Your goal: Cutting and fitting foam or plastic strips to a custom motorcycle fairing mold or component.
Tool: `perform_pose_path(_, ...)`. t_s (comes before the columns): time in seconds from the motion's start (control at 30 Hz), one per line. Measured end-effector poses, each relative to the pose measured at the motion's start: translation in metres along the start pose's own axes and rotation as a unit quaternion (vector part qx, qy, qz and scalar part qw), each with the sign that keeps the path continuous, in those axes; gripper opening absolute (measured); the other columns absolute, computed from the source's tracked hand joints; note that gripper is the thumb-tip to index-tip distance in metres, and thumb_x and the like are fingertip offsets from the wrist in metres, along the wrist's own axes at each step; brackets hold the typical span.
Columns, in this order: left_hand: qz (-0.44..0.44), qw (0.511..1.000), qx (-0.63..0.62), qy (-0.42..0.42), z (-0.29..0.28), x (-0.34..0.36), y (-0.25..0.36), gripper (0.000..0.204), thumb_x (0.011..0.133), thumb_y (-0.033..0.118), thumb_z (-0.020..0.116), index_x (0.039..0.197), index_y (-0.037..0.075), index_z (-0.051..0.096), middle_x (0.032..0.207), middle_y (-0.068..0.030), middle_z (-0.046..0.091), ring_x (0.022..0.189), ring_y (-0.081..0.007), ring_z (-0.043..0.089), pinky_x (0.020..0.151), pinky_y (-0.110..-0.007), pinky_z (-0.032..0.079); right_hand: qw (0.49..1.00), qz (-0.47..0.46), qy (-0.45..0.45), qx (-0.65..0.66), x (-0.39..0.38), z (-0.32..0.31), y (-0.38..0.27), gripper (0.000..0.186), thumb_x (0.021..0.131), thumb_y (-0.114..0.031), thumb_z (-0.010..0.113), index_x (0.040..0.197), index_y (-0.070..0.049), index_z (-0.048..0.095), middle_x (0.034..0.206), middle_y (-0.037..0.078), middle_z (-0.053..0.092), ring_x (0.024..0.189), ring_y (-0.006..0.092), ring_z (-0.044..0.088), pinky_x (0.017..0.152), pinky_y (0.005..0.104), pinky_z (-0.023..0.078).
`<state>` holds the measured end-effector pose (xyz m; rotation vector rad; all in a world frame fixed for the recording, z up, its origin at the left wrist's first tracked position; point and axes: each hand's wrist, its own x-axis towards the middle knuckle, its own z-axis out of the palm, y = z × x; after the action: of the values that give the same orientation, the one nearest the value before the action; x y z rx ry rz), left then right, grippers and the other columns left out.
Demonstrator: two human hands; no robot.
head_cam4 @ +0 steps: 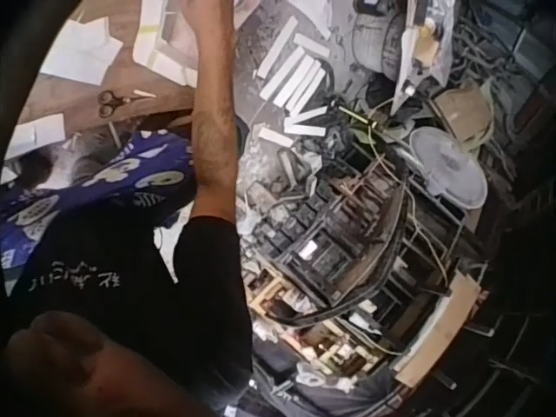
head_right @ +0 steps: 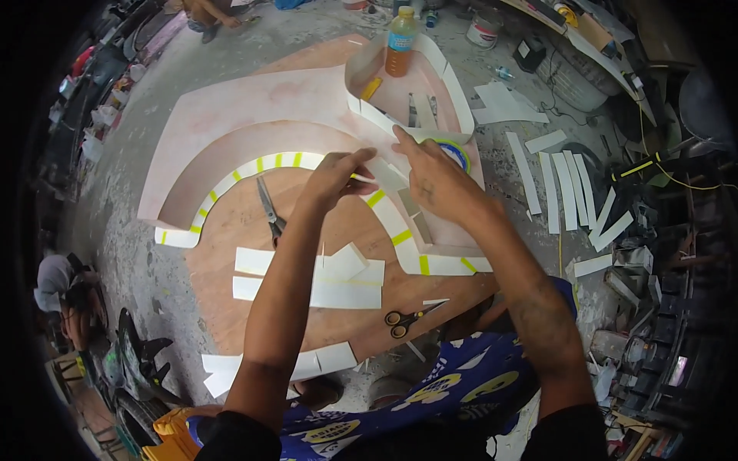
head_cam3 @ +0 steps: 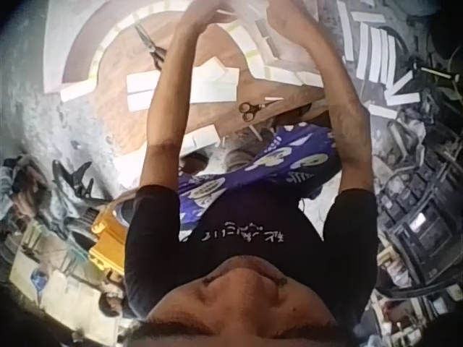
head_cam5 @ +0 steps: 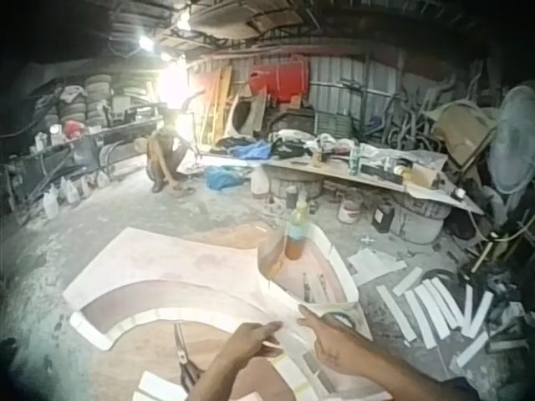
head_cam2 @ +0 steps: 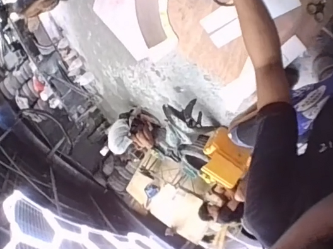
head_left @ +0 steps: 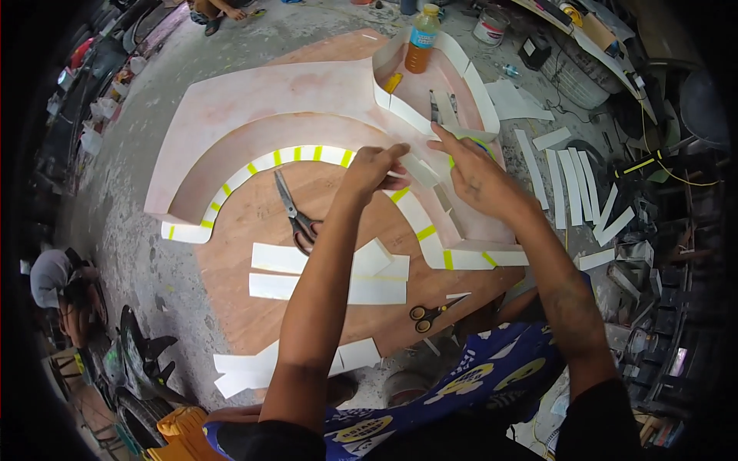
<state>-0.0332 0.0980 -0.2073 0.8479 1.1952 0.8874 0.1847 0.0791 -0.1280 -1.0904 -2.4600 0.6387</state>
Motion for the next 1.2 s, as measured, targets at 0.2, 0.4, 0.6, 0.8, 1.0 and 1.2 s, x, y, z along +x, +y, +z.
perform_pose_path(0.2,-0.007,1.0,0.004,0.028,0.018,0.029,-0.008,0.032,0.083,0.018,0.073,0.096,-0.01,0.065,0.091,-0.0176,0.068,0.07,-0.0249,0.07,0.067,-0.035,0.062,0.991,0.05,-0.105,-0.072,0.012,0.015,0.01,0.072,0.082,0.005,0.045,0.15,0.003,0.022,0.131,0.02,0.057,0.115,0.0368,0.049,0.104,0.0391,0.041)
perform_pose_path(0.4,-0.03,0.998,-0.042,0.04,0.019,0.016,-0.003,0.029,0.083,0.015,0.073,0.094,-0.011,0.064,0.087,-0.0172,0.068,0.073,-0.0264,0.07,0.069,-0.035,0.062,0.991,0.031,-0.095,-0.088,0.008,0.009,0.013,0.071,0.082,0.004,0.047,0.15,0.0,0.026,0.129,0.022,0.055,0.114,0.0375,0.051,0.103,0.0402,0.042)
perform_pose_path(0.6,0.139,0.928,0.312,0.151,-0.054,-0.044,-0.079,0.031,0.079,0.022,0.08,0.092,-0.002,0.066,0.084,-0.015,0.069,0.07,-0.0221,0.067,0.065,-0.03,0.053,0.997,-0.073,-0.007,-0.016,0.012,-0.007,-0.01,0.052,0.089,0.0,0.048,0.141,-0.004,0.044,0.124,0.024,0.055,0.117,0.037,0.053,0.102,0.0392,0.043)
perform_pose_path(0.8,0.181,0.799,0.542,0.185,0.002,-0.096,-0.132,0.052,0.067,0.017,0.084,0.11,0.006,0.057,0.105,-0.0153,0.063,0.102,-0.0369,0.057,0.09,-0.046,0.045,0.994,-0.091,0.059,-0.034,-0.008,-0.043,0.022,0.036,0.092,-0.005,0.05,0.127,-0.003,0.058,0.12,0.022,0.061,0.111,0.0347,0.058,0.096,0.0387,0.047)
perform_pose_path(1.0,0.155,0.823,0.519,0.17,-0.045,-0.085,-0.17,0.059,0.061,0.013,0.084,0.113,0.005,0.057,0.111,-0.0175,0.064,0.108,-0.0394,0.055,0.095,-0.045,0.045,0.994,-0.006,0.094,0.047,-0.029,-0.067,0.009,0.033,0.093,-0.01,0.055,0.125,-0.003,0.06,0.117,0.014,0.065,0.107,0.0228,0.063,0.089,0.0341,0.049)
perform_pose_path(1.2,0.147,0.925,0.33,0.113,-0.04,-0.09,-0.135,0.045,0.061,0.015,0.089,0.099,0.002,0.069,0.082,-0.0097,0.069,0.076,-0.0241,0.067,0.069,-0.036,0.055,0.989,0.016,0.131,0.072,-0.066,-0.059,-0.024,0.028,0.094,-0.008,0.055,0.121,-0.003,0.063,0.114,0.013,0.068,0.106,0.0196,0.063,0.087,0.0329,0.05)
